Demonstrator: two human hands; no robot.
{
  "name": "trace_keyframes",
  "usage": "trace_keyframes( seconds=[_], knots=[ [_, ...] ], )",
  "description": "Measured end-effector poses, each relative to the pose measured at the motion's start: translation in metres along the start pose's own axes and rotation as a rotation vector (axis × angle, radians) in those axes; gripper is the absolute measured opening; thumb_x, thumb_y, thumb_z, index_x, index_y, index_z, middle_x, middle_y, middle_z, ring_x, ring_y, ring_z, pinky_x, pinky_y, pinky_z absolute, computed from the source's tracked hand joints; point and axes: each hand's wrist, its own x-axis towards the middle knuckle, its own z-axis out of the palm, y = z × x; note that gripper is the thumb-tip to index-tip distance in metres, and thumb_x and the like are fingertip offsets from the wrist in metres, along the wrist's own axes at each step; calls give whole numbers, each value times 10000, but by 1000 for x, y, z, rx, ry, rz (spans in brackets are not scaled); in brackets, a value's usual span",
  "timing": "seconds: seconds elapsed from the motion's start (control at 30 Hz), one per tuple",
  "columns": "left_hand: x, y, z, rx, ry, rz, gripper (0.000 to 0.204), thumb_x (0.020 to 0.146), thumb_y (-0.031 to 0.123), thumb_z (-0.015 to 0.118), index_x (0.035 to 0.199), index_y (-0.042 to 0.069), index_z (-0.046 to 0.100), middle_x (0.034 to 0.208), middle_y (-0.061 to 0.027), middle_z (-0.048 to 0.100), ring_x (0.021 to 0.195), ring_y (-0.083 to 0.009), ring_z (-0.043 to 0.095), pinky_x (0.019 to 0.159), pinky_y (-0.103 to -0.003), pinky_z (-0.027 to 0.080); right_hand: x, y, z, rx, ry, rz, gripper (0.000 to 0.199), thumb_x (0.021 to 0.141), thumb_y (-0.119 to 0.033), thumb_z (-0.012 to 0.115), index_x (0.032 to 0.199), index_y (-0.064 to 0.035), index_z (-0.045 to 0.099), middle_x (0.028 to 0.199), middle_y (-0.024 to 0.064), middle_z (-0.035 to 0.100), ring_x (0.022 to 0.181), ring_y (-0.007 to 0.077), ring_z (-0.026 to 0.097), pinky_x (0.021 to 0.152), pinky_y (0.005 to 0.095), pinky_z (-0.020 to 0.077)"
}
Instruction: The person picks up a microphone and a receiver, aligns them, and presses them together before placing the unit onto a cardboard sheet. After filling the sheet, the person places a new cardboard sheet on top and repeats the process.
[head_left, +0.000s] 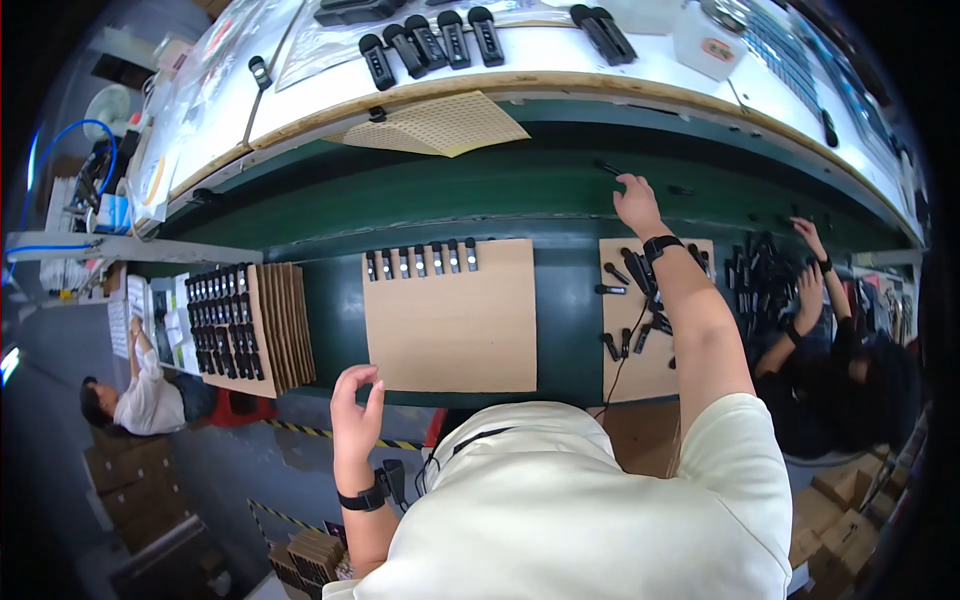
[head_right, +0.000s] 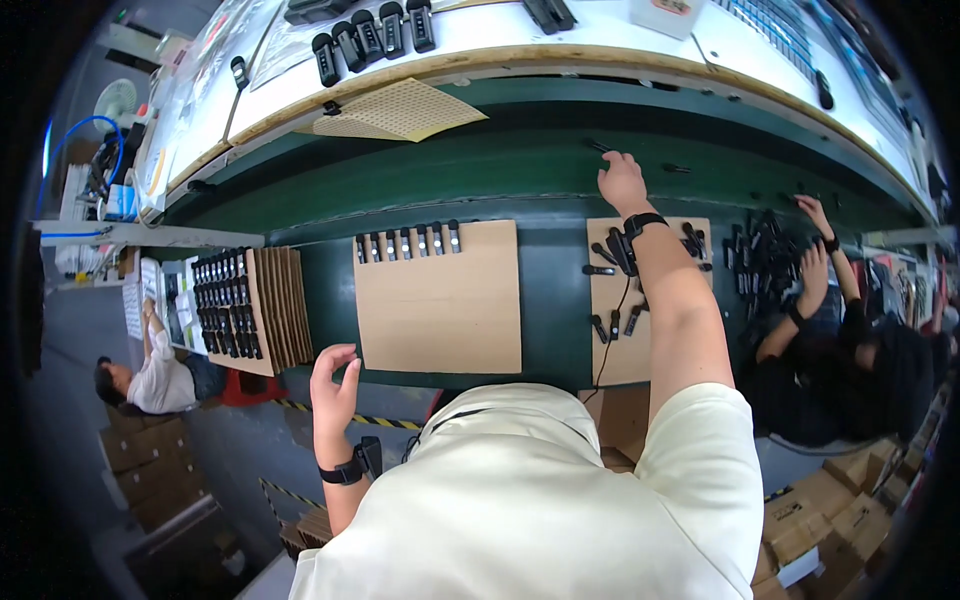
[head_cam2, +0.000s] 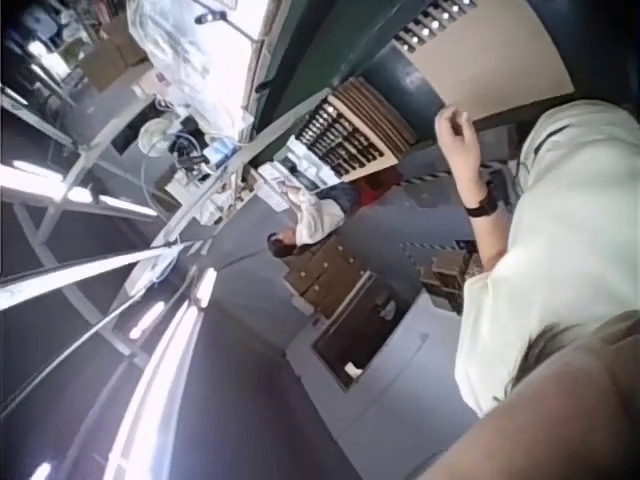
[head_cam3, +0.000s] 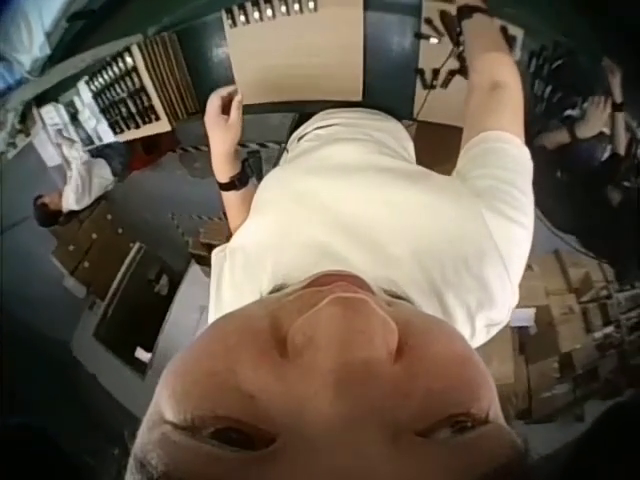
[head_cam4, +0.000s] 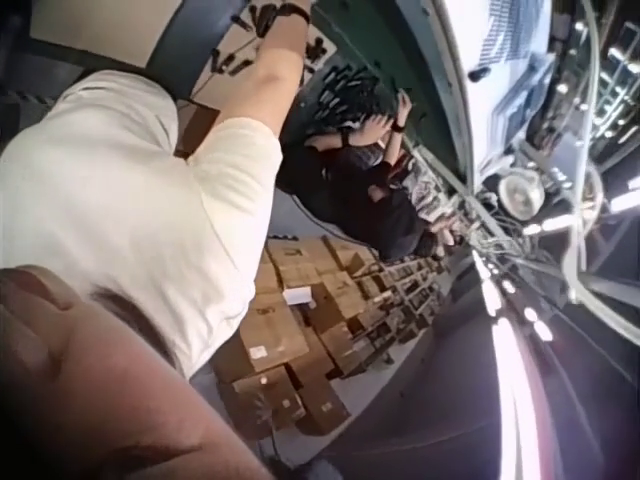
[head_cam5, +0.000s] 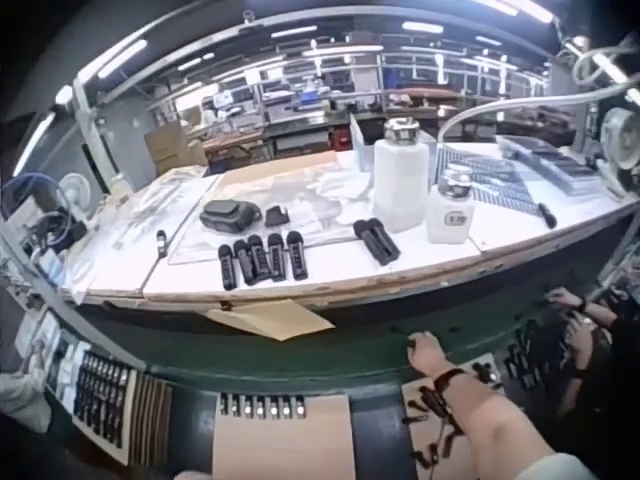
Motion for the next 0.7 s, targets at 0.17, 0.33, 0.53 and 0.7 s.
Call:
trace_keyframes(
  seconds=[0.17, 0.33, 0.53, 0.7],
  knots=[
    [-15, 4, -4, 43, 41, -166, 187, 861, 10, 646, 1044, -11, 615, 1055, -114, 632, 940, -202, 633, 859, -305, 501, 45, 21, 52, -62, -53, 95, 429, 817, -164, 614, 1239, -95, 582, 1134, 209, 614, 1070, 411, 578, 953, 477, 474],
    [-17, 14, 7, 71, 23, -204, 198, 852, 10, 656, 1045, -8, 614, 1040, -122, 635, 923, -211, 638, 835, -308, 505, 59, 18, 66, -140, -171, 231, 436, 830, -216, 610, 1250, -102, 591, 1198, 242, 583, 1141, 425, 540, 1000, 473, 441],
    [-12, 23, 17, 98, 20, -239, 202, 840, 19, 668, 1033, -4, 615, 1001, -133, 641, 915, -241, 641, 821, -316, 504, 54, -10, 70, -241, -215, 101, 348, 848, -223, 672, 1142, -48, 611, 1141, 219, 621, 1027, 416, 598, 933, 458, 479],
    [9, 27, 24, 100, -50, -127, 205, 834, 33, 675, 1027, -3, 620, 979, -139, 650, 920, -268, 641, 824, -328, 505, 26, -23, 56, 448, -319, 86, 273, 892, -163, 661, 1099, 0, 584, 953, 130, 670, 853, 232, 641, 773, 315, 506]
  ],
)
